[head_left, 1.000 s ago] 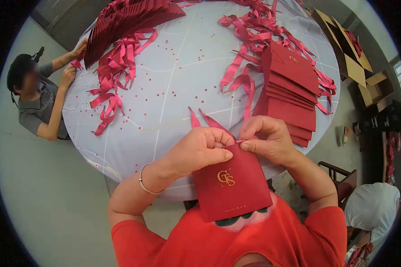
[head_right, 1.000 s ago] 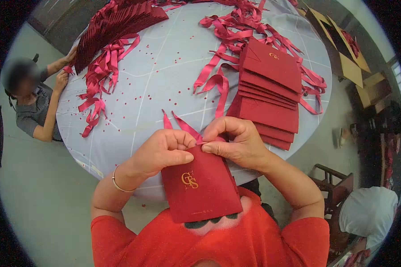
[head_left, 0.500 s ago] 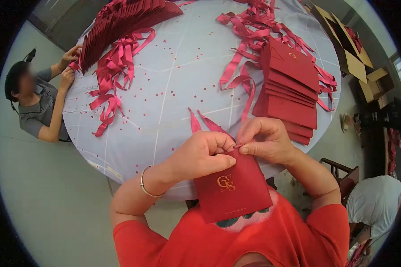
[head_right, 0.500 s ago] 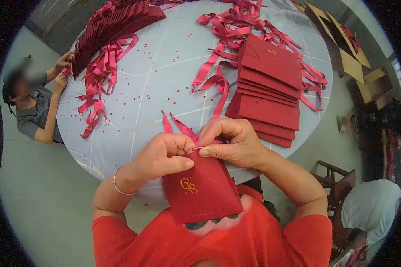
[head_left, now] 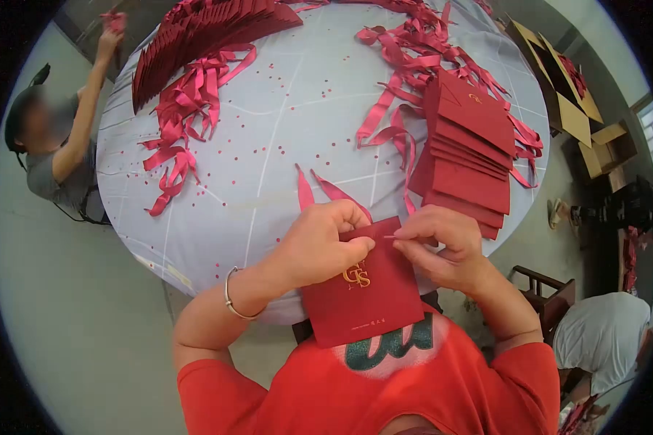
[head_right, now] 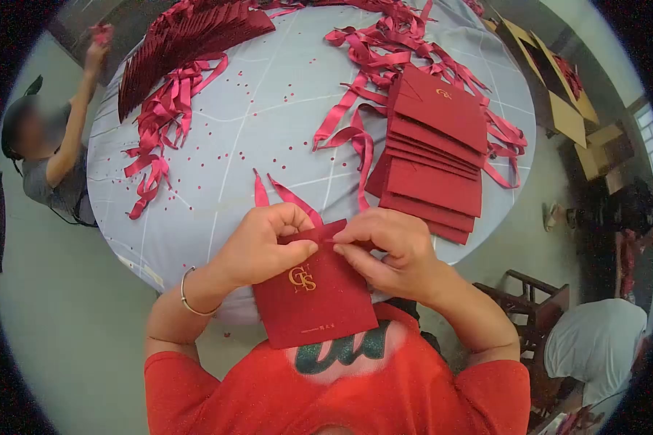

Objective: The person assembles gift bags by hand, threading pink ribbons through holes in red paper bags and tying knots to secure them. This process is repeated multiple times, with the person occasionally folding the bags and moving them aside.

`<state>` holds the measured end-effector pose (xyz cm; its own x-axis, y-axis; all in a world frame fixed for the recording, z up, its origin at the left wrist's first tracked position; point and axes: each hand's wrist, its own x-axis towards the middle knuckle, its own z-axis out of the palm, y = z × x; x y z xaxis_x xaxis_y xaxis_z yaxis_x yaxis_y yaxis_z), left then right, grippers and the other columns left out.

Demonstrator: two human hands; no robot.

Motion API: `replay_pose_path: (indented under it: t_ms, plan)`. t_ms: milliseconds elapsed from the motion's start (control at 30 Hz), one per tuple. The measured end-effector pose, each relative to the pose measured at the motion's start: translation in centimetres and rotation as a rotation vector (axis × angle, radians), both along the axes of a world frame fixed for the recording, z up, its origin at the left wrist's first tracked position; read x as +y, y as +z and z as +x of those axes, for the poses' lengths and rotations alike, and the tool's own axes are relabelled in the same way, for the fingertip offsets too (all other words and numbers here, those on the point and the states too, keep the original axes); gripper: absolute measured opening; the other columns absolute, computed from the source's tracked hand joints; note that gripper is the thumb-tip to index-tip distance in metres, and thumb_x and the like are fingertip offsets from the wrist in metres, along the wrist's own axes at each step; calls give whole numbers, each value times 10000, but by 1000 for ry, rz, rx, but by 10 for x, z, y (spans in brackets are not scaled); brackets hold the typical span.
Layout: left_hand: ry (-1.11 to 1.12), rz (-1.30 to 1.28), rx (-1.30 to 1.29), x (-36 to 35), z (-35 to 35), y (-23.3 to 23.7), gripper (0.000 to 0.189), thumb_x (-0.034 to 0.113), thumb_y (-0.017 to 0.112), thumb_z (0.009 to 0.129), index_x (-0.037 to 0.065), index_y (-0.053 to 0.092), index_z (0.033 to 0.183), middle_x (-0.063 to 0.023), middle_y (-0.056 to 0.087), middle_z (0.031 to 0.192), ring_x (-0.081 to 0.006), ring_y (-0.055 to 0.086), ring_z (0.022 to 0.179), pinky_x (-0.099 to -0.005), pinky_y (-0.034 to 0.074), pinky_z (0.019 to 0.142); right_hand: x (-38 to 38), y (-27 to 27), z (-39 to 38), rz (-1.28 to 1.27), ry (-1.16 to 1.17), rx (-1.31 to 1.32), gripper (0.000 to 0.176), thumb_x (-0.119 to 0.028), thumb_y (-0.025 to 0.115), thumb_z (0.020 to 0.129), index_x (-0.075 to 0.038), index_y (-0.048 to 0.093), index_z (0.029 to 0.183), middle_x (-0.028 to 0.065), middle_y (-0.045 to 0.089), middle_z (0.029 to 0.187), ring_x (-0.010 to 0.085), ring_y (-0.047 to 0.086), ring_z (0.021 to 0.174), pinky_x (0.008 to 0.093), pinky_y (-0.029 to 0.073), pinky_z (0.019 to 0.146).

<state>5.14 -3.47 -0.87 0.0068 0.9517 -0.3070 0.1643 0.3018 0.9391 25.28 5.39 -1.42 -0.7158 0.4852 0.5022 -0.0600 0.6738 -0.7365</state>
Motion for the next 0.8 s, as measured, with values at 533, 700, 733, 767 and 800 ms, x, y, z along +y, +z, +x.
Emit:
replay_pose_path:
  t_ms: [533, 700, 733, 767, 800]
  plan:
    - [-27, 2, -34, -4, 2, -1, 132, -15, 640, 831, -17, 586, 951, -31, 658, 826, -50, 588, 744, -213, 473, 615, -8, -12, -4, 308, -82, 18, 223, -1, 765, 667, -42, 634, 843, 83, 640, 772, 226, 628, 624, 309, 487, 516]
    - [-28, 37, -6, -4, 3, -3, 139, -18, 643, 829, -14, 582, 953, -34, 660, 821, -52, 589, 739, -212, 472, 614, -9, -10, -6, 315, -98, -34, 182, -28, 754, 686, -45, 615, 802, 83, 615, 730, 236, 613, 600, 329, 486, 508]
    - [-30, 51, -9, -5, 3, -5, 137, -18, 643, 829, -13, 582, 952, -33, 659, 812, -52, 587, 731, -212, 470, 609, -11, -8, -6, 316, -98, -34, 182, -28, 754, 686, -45, 615, 802, 83, 615, 730, 236, 613, 600, 329, 486, 508]
    - [-33, 64, -12, -5, 3, -6, 136, -18, 643, 829, -13, 581, 950, -31, 659, 803, -51, 585, 724, -212, 467, 605, -14, -5, -7, 322, -121, -83, 171, -42, 746, 698, -49, 610, 801, 85, 609, 728, 242, 611, 596, 334, 485, 504]
    - [-34, 64, -12, -6, 3, -6, 136, -18, 643, 829, -13, 581, 950, -31, 659, 803, -51, 585, 724, -212, 467, 605, -16, -4, -7, 329, -145, -131, 161, -56, 738, 711, -53, 604, 800, 86, 603, 726, 247, 609, 591, 340, 484, 500]
